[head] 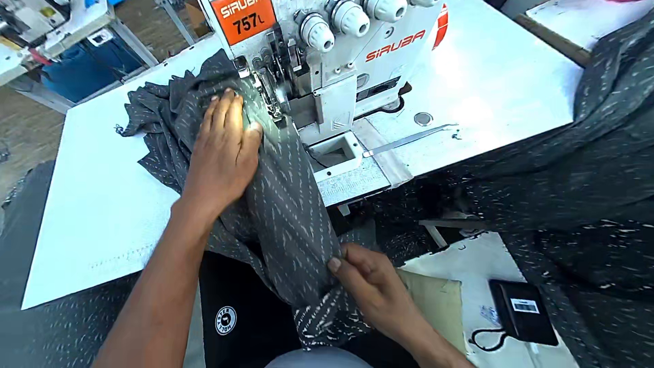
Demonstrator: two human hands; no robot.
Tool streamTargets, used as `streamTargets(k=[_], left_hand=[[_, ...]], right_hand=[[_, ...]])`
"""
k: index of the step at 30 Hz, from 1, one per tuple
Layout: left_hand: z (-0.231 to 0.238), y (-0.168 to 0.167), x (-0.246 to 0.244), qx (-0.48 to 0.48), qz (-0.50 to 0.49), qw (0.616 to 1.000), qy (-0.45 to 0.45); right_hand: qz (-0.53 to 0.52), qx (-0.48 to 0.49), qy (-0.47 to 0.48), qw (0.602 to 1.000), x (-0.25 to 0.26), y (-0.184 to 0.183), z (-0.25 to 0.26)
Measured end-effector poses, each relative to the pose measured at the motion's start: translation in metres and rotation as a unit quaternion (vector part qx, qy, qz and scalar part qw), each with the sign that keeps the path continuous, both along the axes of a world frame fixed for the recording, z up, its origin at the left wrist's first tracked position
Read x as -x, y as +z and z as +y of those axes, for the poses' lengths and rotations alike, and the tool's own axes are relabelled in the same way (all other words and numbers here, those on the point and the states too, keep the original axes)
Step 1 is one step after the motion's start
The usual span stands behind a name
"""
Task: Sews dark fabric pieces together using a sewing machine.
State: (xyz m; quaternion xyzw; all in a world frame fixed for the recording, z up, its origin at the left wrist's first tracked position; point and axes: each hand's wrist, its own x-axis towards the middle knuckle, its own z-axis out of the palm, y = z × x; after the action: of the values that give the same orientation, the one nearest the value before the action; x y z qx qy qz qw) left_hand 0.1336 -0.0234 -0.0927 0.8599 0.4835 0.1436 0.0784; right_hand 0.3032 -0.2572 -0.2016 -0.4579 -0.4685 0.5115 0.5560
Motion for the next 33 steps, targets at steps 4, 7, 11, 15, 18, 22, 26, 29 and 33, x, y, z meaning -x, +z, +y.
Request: streamTargets(k=[4,7,11,15,18,22,26,29,33], left_hand=[[0.036,0.006,-0.003,0.024,0.033,0.999,0.009],[0.06,0.008,-0.004,0.026,0.041,0.999,0.025],[0.095,0.01,-0.003,0.041,0.047,0.998,0.03],[0.127,0.013,-0.004,0.069,0.056,0.995,0.047],[0.151,0.012,-0.004,0.052,0.074,0.995,0.039],[0.175,0.008,0.0,-0.018,-0.011,0.997,0.072],[0.109,0.01,0.03,-0.144,-0.162,0.976,0.029],[-0.012,-0.005,0.064,-0.055,-0.326,0.944,0.009],[-0.125,-0.026,0.049,0.123,-0.291,0.949,0.012]], right_hand=[[-0.006,-0.018,-0.002,1.0,-0.003,0.016,0.024],[-0.046,-0.013,-0.007,0.999,-0.004,0.023,0.048],[-0.05,-0.046,-0.008,0.998,-0.002,0.037,0.078],[-0.042,-0.069,-0.018,0.997,-0.003,0.049,0.103],[-0.037,-0.069,-0.02,0.997,-0.003,0.054,0.119],[-0.012,-0.049,-0.022,0.999,0.001,0.052,0.127],[0.015,-0.068,0.043,0.997,-0.006,0.039,0.104],[0.026,-0.054,0.166,0.984,-0.032,0.014,0.077],[-0.021,-0.031,0.257,0.966,-0.033,-0.003,0.067]])
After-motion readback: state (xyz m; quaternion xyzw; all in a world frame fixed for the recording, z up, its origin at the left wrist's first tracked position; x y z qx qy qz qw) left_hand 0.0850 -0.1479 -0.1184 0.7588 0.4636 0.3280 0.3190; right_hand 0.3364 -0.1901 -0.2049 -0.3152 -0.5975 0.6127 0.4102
